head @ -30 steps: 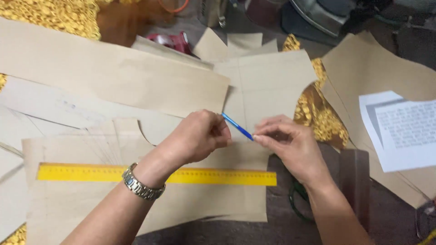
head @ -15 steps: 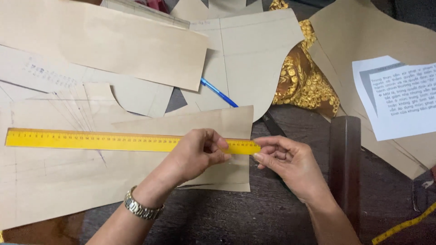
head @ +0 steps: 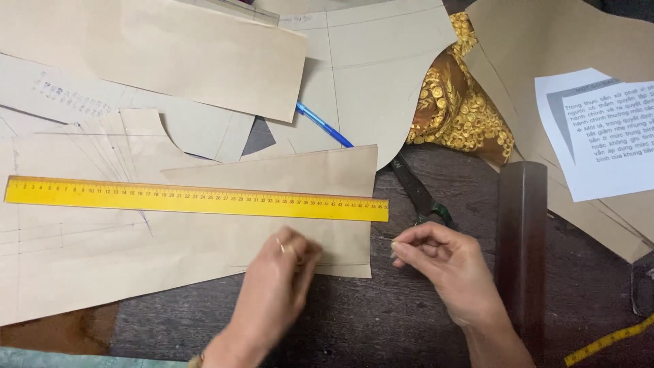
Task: The person aligns and tapes pieces of pattern paper together on a work surface. They use a ruler to measure and ensure straight edges, then apply pieces of tape to secure the paper sections. The person handles the paper and tape by hand throughout the process.
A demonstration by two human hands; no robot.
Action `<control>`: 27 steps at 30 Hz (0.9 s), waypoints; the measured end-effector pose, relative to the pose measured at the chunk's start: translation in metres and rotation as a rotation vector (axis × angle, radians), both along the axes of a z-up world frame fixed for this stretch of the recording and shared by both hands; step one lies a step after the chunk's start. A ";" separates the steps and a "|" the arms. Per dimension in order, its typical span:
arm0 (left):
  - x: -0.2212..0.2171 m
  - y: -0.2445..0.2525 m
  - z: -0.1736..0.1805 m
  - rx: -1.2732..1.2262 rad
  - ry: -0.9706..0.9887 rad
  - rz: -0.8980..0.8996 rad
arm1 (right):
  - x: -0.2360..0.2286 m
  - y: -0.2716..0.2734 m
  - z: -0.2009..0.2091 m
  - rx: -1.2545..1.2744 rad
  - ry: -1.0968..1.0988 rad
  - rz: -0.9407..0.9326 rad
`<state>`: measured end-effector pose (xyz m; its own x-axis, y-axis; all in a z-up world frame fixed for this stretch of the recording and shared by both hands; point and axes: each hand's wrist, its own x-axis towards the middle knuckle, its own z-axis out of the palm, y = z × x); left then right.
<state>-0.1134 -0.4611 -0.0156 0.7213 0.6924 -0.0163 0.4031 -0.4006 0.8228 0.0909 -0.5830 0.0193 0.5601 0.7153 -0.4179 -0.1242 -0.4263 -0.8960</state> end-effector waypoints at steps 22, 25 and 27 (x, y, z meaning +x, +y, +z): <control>-0.023 -0.081 -0.058 0.745 0.081 -0.230 | 0.007 -0.030 -0.015 0.038 0.041 -0.140; -0.022 -0.077 -0.049 0.612 0.049 -0.213 | 0.004 -0.032 -0.016 0.035 0.068 -0.125; -0.020 -0.064 -0.028 0.495 -0.017 -0.199 | 0.000 -0.033 -0.016 0.034 0.083 -0.111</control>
<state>-0.1335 -0.5247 -0.0433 0.8368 0.4639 0.2908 0.2680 -0.8102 0.5213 0.0909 -0.6156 0.0033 0.6011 0.6652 -0.4430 -0.2437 -0.3753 -0.8943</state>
